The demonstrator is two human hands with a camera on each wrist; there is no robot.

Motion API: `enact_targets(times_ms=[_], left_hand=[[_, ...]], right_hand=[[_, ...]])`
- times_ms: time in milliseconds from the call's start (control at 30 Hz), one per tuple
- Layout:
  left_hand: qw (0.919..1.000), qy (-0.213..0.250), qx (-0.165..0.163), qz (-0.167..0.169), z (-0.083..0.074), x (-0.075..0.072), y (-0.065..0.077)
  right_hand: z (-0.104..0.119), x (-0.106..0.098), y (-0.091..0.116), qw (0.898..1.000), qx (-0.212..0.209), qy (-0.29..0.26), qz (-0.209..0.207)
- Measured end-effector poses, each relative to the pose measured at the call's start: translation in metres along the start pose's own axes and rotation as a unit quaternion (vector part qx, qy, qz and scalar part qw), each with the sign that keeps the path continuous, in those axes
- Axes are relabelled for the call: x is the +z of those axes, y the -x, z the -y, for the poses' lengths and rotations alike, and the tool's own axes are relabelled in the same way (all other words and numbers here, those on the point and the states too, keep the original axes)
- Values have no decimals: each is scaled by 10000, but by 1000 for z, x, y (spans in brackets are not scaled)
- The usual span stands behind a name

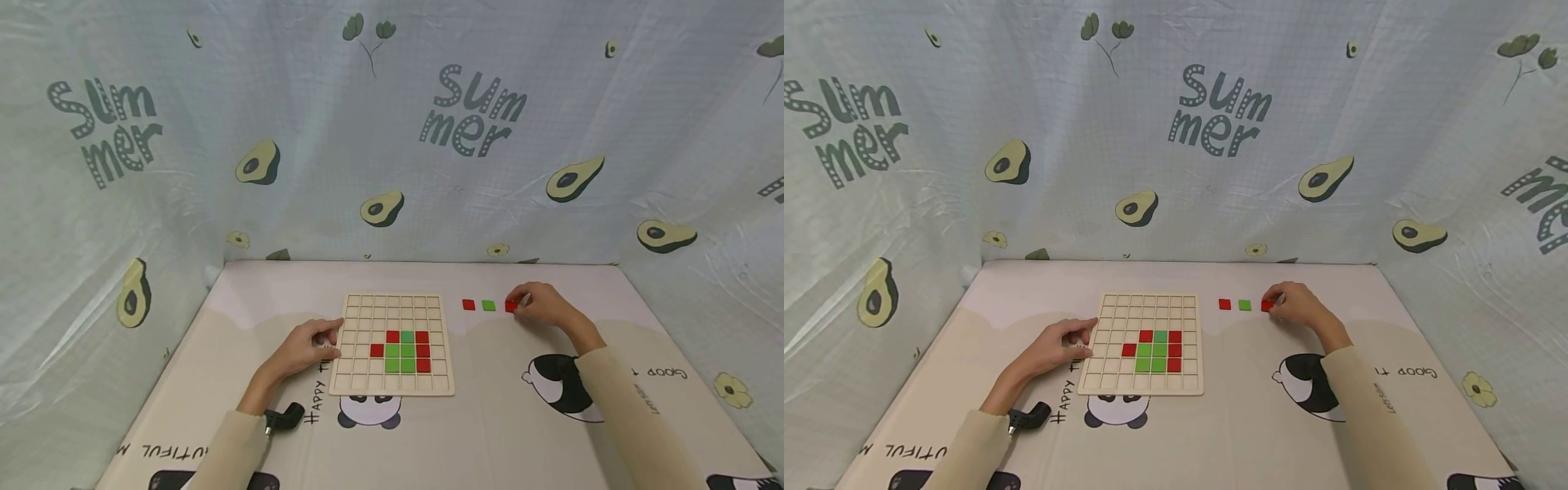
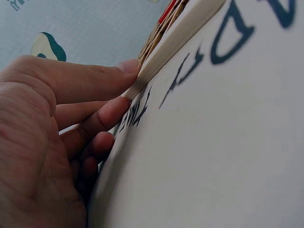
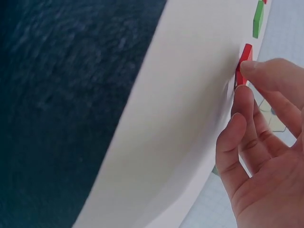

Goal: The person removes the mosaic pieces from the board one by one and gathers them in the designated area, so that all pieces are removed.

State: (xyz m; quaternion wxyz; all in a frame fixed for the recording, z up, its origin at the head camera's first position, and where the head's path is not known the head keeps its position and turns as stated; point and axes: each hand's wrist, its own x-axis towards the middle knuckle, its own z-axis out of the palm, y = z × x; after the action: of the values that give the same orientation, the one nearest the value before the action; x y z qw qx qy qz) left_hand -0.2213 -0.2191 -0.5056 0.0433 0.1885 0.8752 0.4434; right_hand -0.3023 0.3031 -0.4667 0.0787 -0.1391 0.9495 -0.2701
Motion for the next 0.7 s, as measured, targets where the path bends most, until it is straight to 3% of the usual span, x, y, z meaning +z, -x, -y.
enact_targets(times_ms=[700], left_hand=[[10000,75,31,12,1,-1,1]], right_hand=[[-5,3,-1,9995,45,-300,29]])
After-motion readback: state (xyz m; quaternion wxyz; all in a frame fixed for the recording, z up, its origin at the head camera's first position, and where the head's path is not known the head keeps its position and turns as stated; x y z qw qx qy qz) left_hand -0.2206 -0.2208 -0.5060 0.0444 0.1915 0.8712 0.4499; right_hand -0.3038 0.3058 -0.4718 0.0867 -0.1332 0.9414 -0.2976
